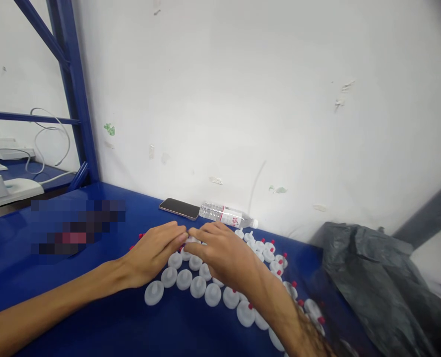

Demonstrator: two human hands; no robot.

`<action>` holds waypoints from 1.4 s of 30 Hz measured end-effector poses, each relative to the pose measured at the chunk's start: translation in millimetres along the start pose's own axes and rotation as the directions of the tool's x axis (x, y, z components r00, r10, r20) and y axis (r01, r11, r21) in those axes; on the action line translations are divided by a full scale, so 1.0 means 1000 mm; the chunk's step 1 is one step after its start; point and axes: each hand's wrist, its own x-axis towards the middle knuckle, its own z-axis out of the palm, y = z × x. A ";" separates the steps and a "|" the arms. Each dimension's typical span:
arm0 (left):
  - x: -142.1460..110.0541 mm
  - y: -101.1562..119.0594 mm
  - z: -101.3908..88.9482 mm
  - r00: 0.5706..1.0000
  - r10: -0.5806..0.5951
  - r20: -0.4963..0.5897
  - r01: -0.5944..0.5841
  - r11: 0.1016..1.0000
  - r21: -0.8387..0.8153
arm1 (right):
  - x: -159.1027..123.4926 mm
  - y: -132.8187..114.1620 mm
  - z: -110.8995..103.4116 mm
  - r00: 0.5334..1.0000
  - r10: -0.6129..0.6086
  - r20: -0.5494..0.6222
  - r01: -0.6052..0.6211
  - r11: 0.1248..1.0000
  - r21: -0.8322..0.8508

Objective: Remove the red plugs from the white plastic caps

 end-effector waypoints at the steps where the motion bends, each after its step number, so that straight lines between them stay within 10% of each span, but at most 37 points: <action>1: 0.001 -0.001 0.003 0.997 -0.069 -0.019 0.065 0.989 -0.135 | 0.001 0.001 0.000 0.999 -0.026 -0.029 0.024 0.998 -0.059; 5: 0.005 -0.008 0.009 0.942 -0.312 0.122 0.320 0.732 -0.601 | -0.003 0.020 -0.001 0.997 -0.003 -0.074 -0.011 0.982 -0.188; 8: 0.008 -0.016 0.002 0.926 -0.345 0.153 0.362 0.697 -0.619 | -0.026 0.056 -0.004 0.953 0.303 0.011 -0.297 0.942 -0.159; 12: 0.008 -0.022 -0.007 0.978 -0.172 -0.121 0.164 0.984 -0.072 | -0.070 0.108 0.001 0.767 0.637 0.078 -0.619 0.766 -0.170; 15: 0.006 -0.017 -0.007 0.990 -0.104 -0.091 0.125 0.954 0.271 | -0.094 0.127 0.019 0.665 0.734 0.138 -0.713 0.679 -0.174; 24: 0.004 -0.018 -0.006 0.993 -0.115 -0.036 0.121 0.939 0.322 | -0.118 0.137 0.068 0.552 0.702 0.451 -0.782 0.623 -0.012; 42: 0.007 -0.025 -0.010 0.982 -0.189 0.012 0.165 0.887 0.430 | -0.123 0.142 0.060 0.326 0.765 0.555 -0.865 0.478 -0.150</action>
